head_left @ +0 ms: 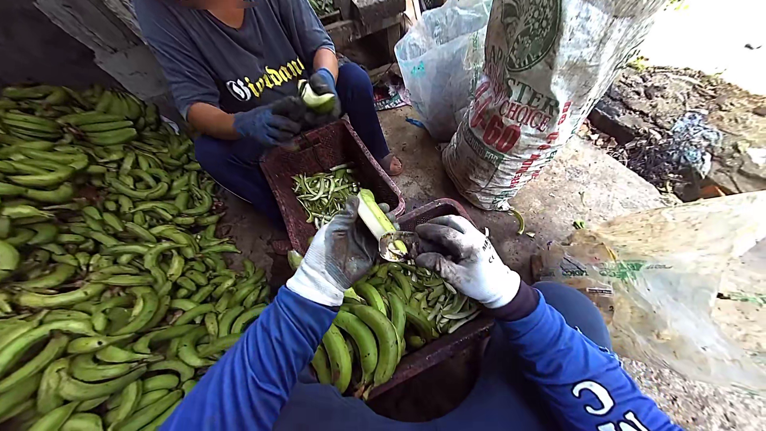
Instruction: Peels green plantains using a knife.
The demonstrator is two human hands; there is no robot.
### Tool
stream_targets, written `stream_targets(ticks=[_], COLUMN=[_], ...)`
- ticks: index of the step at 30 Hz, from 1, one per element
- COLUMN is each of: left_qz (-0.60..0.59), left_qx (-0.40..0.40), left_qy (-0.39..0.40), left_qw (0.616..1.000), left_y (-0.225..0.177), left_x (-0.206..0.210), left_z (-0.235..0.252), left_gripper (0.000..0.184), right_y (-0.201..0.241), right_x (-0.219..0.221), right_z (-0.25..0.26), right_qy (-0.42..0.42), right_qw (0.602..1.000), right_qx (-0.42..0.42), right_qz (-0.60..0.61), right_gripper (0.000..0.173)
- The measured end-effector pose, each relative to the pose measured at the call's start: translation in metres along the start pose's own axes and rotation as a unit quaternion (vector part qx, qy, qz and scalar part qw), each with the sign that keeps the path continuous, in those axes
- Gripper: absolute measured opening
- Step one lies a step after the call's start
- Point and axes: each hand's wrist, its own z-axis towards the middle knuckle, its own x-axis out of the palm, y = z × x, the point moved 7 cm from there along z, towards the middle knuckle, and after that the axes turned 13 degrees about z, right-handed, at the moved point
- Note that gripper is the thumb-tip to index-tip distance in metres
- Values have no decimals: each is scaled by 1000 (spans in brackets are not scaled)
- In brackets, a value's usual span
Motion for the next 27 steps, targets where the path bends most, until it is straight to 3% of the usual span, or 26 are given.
stream_targets(ticks=[7,12,14,16,18,20,23,27], left_qz=[-14,99,152,191,189,197,208,109], left_qx=[8,-20,-21,-35,-52,-29,36,34], left_qy=[2,55,129,175,182,155,67,5], left_qw=[1000,993,980,965,964,968,975,993], left_y=[-4,1,7,14,16,8,-11,-17], left_x=[-2,11,27,39,41,38,18,-12], left_z=[-1,-7,-13,-17,-17,-16,-9,0], left_gripper=[45,45,38,47,53,50,43,45], right_y=[8,8,-3,-28,-56,-63,-40,-9], right_x=[0,-3,-10,-24,-39,-52,-53,-28], right_z=[1,4,9,12,8,3,1,0], right_qy=[-8,-15,-36,-57,-85,-117,-108,-16], right_qw=[999,998,999,988,962,950,973,997], right_qx=[-42,-38,22,141,258,288,202,68], right_qz=[-33,-42,-27,-31,-33,-23,4,28], right_gripper=[40,40,38,32,34,35,39,43])
